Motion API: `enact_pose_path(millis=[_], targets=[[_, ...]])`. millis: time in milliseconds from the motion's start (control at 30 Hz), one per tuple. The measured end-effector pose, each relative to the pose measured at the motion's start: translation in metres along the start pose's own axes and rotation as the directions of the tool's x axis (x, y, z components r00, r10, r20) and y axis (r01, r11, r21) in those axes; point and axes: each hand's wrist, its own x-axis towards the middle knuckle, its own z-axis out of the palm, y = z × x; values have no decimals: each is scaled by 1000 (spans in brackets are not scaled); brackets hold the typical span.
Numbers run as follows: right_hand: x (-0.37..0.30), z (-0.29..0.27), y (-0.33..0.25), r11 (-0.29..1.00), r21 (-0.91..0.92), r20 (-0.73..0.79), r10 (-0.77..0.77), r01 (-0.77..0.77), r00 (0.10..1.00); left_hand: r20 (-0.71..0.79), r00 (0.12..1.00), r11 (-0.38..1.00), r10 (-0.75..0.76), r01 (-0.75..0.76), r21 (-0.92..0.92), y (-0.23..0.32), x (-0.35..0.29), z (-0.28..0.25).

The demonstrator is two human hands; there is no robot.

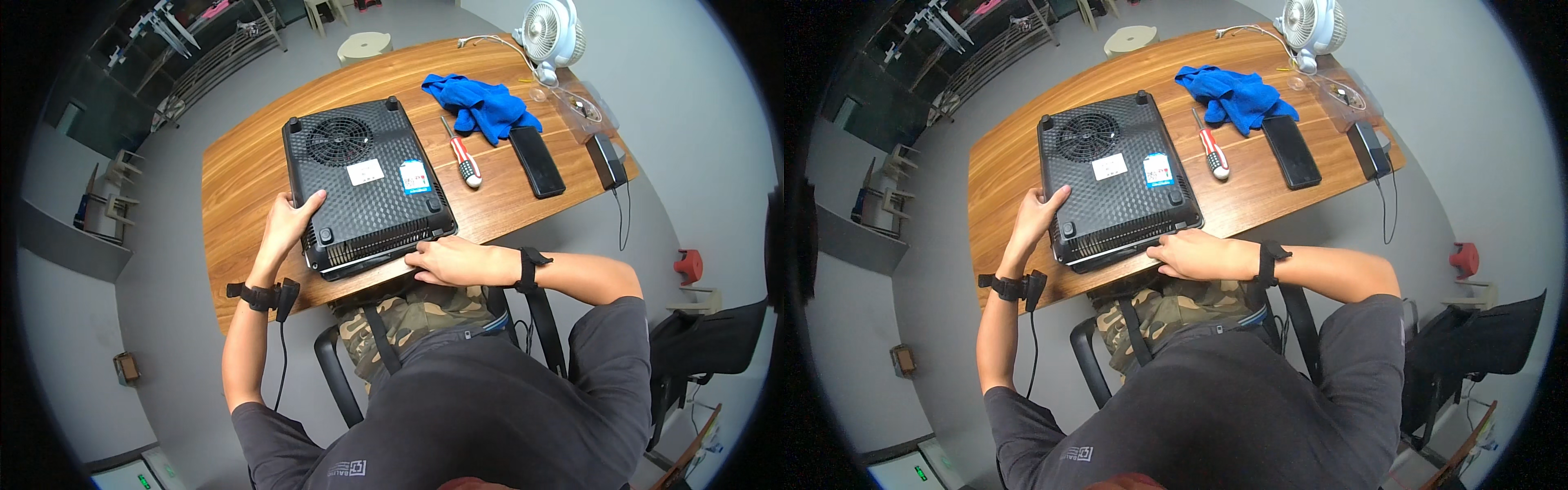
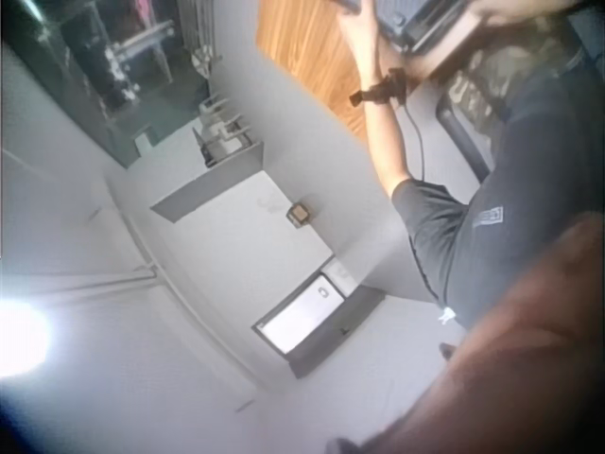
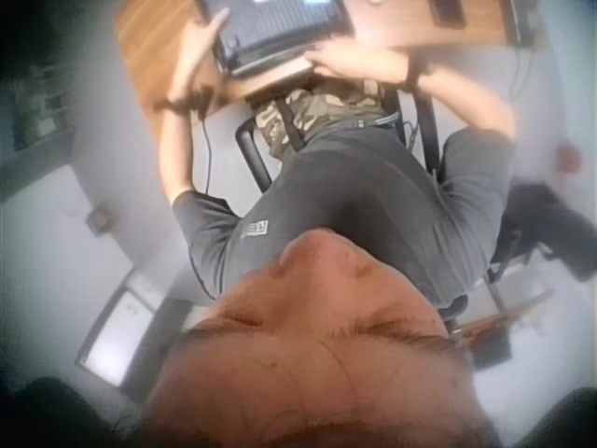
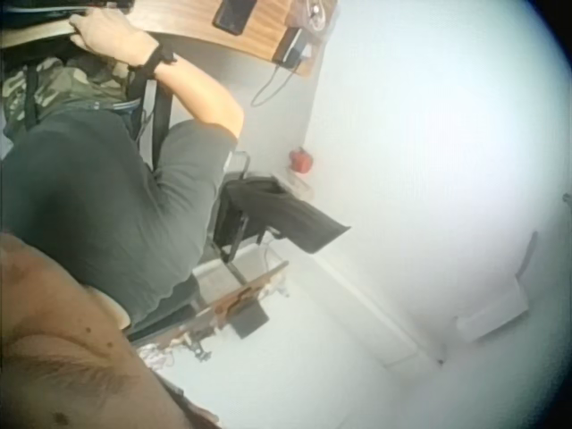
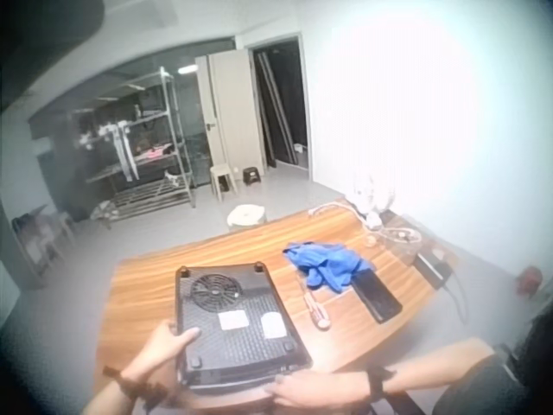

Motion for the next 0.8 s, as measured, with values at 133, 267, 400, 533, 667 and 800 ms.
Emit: enact_pose_path(millis=[133, 267, 400, 533, 667, 800], targets=[[-13, -1, -2, 992, 29, -17, 125, -124, 992, 34, 999, 1000, -15, 16, -8, -3, 2, 0], [-23, -7, -7, 988, 5, 5, 157, -157, 988, 18, 1000, 1000, -7, 8, -18, -21, 8, 4], [-28, -10, -11, 982, 13, -9, 187, -187, 982, 15, 1000, 1000, -6, 6, -3, -28, 13, 7], [-27, -9, -6, 971, 71, 6, 229, -229, 973, 32, 999, 1000, -14, 14, 2, -20, 11, 5], [-28, -6, 1, 964, 131, -51, 239, -231, 970, 14, 1000, 999, -13, 12, 39, -26, 13, 5], [-31, -10, 3, 961, 175, -54, 227, -215, 972, 41, 999, 999, -35, 34, 21, -22, 5, 13]])
